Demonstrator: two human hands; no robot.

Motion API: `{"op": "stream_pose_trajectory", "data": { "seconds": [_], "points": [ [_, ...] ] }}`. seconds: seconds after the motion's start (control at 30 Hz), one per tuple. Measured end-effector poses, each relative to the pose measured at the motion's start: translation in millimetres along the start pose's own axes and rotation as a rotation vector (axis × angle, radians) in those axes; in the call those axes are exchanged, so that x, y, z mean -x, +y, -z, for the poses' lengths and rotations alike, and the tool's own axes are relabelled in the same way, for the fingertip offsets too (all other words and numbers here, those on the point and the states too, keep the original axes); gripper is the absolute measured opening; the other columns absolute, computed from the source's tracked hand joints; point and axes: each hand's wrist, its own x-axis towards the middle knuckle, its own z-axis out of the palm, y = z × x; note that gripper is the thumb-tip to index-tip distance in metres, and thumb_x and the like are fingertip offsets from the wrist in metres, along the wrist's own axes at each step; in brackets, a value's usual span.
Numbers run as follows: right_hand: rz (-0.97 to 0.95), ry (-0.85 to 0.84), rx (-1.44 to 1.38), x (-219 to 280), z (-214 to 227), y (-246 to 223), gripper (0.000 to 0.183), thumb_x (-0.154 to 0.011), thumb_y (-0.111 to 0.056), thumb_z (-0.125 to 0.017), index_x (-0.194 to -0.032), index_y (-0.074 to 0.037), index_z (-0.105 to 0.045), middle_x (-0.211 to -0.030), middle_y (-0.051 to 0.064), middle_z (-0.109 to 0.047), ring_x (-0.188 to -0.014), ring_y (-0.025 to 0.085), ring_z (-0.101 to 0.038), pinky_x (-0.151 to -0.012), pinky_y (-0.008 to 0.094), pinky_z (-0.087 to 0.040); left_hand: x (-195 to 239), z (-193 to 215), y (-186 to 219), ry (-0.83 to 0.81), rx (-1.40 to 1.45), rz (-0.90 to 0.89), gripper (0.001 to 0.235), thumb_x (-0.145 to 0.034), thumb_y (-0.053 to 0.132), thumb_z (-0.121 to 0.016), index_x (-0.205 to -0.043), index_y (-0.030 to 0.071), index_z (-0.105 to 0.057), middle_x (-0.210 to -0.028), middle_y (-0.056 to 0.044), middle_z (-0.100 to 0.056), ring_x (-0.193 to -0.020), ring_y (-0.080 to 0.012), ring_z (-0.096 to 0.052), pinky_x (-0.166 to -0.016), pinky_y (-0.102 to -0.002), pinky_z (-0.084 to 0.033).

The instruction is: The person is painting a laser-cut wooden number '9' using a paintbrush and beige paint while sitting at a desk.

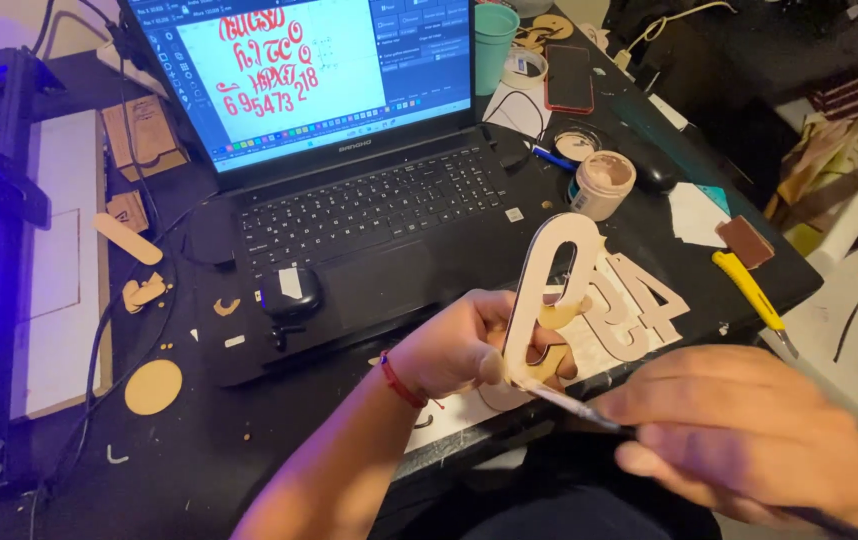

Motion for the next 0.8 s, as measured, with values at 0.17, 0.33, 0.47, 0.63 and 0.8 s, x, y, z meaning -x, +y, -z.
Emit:
{"op": "stream_pose_trajectory", "data": {
  "seconds": [0.17, 0.33, 0.47, 0.63, 0.8],
  "points": [
    [-0.112, 0.076, 0.137, 20.5, 8.0, 14.1, 0.014, -0.084, -0.015, -0.062, -0.091, -0.004, -0.059, -0.095, 0.013, -0.073, -0.08, 0.024, -0.077, -0.072, 0.036, -0.065, 2.3, 7.0, -9.8, -0.007, 0.052, 0.038, 0.053, -0.072, 0.039, -0.093, -0.097, 0.003, -0.064, -0.096, -0.009, -0.065, -0.093, -0.0306, -0.07, -0.092, -0.046, -0.058],
    [-0.053, 0.162, 0.084, 1.6, -9.1, 12.3, 0.013, -0.083, -0.006, -0.064, -0.088, -0.002, -0.053, -0.09, 0.017, -0.072, -0.078, 0.028, -0.078, -0.07, 0.038, -0.067, 1.7, 10.9, -12.9, 0.092, 0.008, 0.073, 0.063, -0.062, -0.006, -0.051, -0.124, -0.004, -0.064, -0.094, -0.017, -0.066, -0.099, -0.0361, -0.065, -0.088, -0.05, -0.061],
    [-0.007, 0.161, 0.049, 3.1, -20.9, 10.8, 0.017, -0.081, -0.006, -0.068, -0.087, -0.003, -0.052, -0.087, 0.02, -0.071, -0.071, 0.029, -0.076, -0.066, 0.038, -0.066, 3.6, 13.5, -12.7, -0.008, 0.143, -0.018, 0.059, -0.077, 0.032, -0.093, -0.116, -0.004, -0.067, -0.109, -0.023, -0.069, -0.097, -0.0336, -0.068, -0.09, -0.047, -0.058],
    [-0.04, 0.097, 0.016, 3.8, -14.2, 3.2, 0.015, -0.082, -0.008, -0.066, -0.084, -0.003, -0.053, -0.088, 0.018, -0.073, -0.069, 0.03, -0.074, -0.066, 0.037, -0.066, -3.5, -6.1, 3.2, -0.008, -0.042, -0.053, 0.058, -0.073, 0.053, -0.088, -0.091, 0.002, -0.067, -0.08, -0.009, -0.059, -0.077, -0.0182, -0.054, -0.076, -0.032, -0.045],
    [-0.152, 0.049, 0.032, 39.0, 12.4, 7.1, 0.02, -0.078, -0.015, -0.071, -0.093, -0.01, -0.059, -0.097, 0.009, -0.076, -0.082, 0.023, -0.08, -0.077, 0.034, -0.071, -1.2, -1.1, -0.7, -0.091, 0.146, -0.046, 0.045, -0.081, 0.034, -0.09, -0.113, 0.007, -0.073, -0.099, -0.022, -0.065, -0.097, -0.0295, -0.064, -0.093, -0.044, -0.053]
  ]
}}
